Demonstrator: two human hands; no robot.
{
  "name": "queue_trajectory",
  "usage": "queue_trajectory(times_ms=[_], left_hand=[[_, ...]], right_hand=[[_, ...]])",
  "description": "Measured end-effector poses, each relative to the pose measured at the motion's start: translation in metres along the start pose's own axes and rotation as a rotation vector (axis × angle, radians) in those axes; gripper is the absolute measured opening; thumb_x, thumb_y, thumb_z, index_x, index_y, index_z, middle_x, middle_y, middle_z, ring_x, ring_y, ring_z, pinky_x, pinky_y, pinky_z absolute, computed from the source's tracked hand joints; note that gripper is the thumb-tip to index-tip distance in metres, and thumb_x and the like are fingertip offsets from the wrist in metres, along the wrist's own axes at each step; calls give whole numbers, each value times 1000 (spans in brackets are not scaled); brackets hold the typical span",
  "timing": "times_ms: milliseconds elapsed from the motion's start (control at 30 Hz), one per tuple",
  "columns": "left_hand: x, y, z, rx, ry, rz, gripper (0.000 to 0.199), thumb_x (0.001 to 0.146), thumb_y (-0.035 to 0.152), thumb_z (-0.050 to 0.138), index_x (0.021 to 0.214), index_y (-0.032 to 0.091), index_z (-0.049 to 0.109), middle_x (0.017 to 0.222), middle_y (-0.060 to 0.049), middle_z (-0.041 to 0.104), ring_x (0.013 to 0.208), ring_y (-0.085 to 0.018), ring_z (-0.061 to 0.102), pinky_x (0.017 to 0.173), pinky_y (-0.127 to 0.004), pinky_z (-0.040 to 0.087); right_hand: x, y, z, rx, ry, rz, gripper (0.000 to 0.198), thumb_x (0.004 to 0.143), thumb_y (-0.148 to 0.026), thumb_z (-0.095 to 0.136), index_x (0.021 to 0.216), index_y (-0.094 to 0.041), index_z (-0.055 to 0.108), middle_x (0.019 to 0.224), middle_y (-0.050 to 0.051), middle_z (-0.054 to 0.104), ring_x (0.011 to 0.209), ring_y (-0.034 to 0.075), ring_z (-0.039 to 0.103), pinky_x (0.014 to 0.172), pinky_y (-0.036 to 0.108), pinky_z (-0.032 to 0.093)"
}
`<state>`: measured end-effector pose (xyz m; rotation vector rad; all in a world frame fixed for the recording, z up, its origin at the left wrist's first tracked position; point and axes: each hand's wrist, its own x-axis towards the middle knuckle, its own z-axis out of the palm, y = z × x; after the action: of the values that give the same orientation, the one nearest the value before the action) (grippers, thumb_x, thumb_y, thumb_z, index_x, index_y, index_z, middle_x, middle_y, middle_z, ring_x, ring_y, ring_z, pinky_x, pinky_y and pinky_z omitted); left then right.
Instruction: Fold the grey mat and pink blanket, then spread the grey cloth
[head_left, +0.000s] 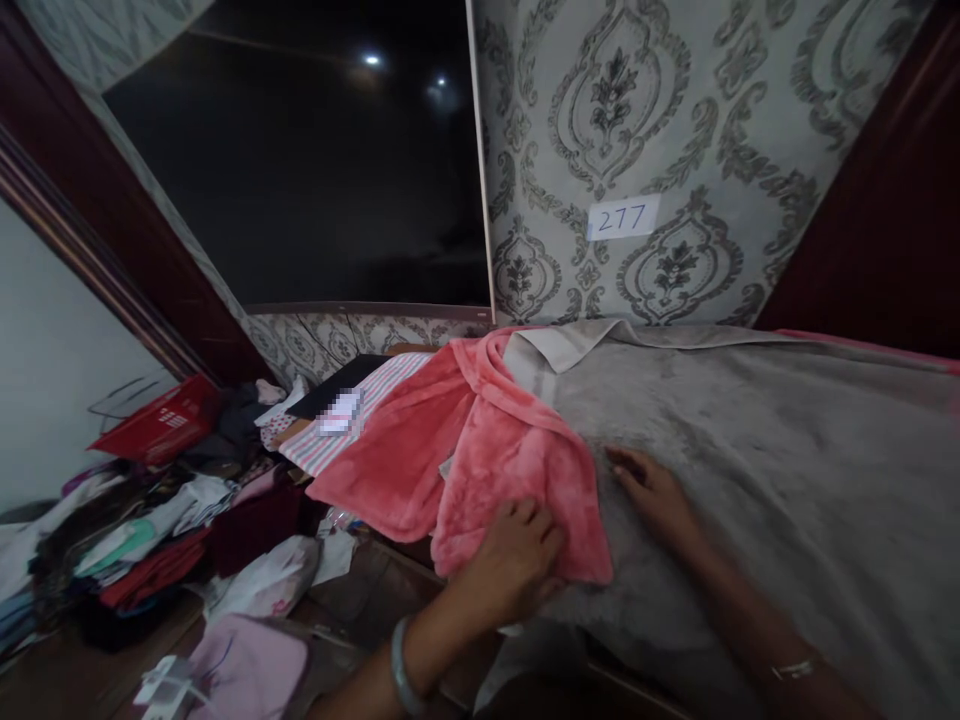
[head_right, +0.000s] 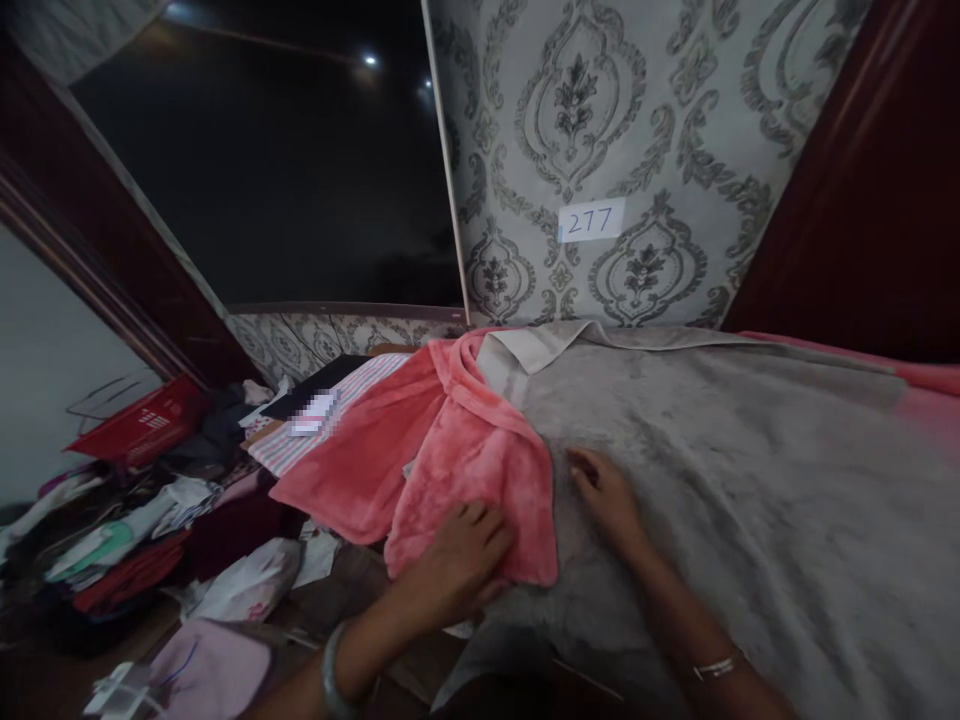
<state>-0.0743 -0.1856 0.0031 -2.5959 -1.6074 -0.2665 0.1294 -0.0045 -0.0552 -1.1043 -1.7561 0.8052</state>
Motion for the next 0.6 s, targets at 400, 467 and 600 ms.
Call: queue_trajectory(times_ms=[400, 467, 600], left_hand=[[15, -3, -10, -93, -10, -34, 45, 82, 57, 70, 106, 19, 62, 108, -12, 67, 106, -32, 60, 94, -47, 48], [25, 5, -1, -45, -43, -50, 37, 84, 47, 69, 105, 18, 62, 106, -12, 67, 104, -32, 61, 87, -46, 49], [38, -11, 7, -249, 29, -127, 6, 84, 18, 58, 85, 20, 63, 88, -8, 70, 84, -23, 65, 75, -36, 51]], right_hand=[[-6, -2, 2, -36, 14, -54, 40, 77, -46, 50, 95, -21, 75, 100, 11, 75, 94, 26, 68, 87, 44, 54], [-6, -1, 2, -35, 24, -55, 40, 77, -46, 49, 94, -20, 75, 100, 12, 75, 94, 26, 68, 88, 44, 54], [-8, 1, 3, -25, 25, -66, 38, 78, -46, 50, 93, -21, 74, 101, 11, 75, 97, 26, 68, 92, 44, 53]])
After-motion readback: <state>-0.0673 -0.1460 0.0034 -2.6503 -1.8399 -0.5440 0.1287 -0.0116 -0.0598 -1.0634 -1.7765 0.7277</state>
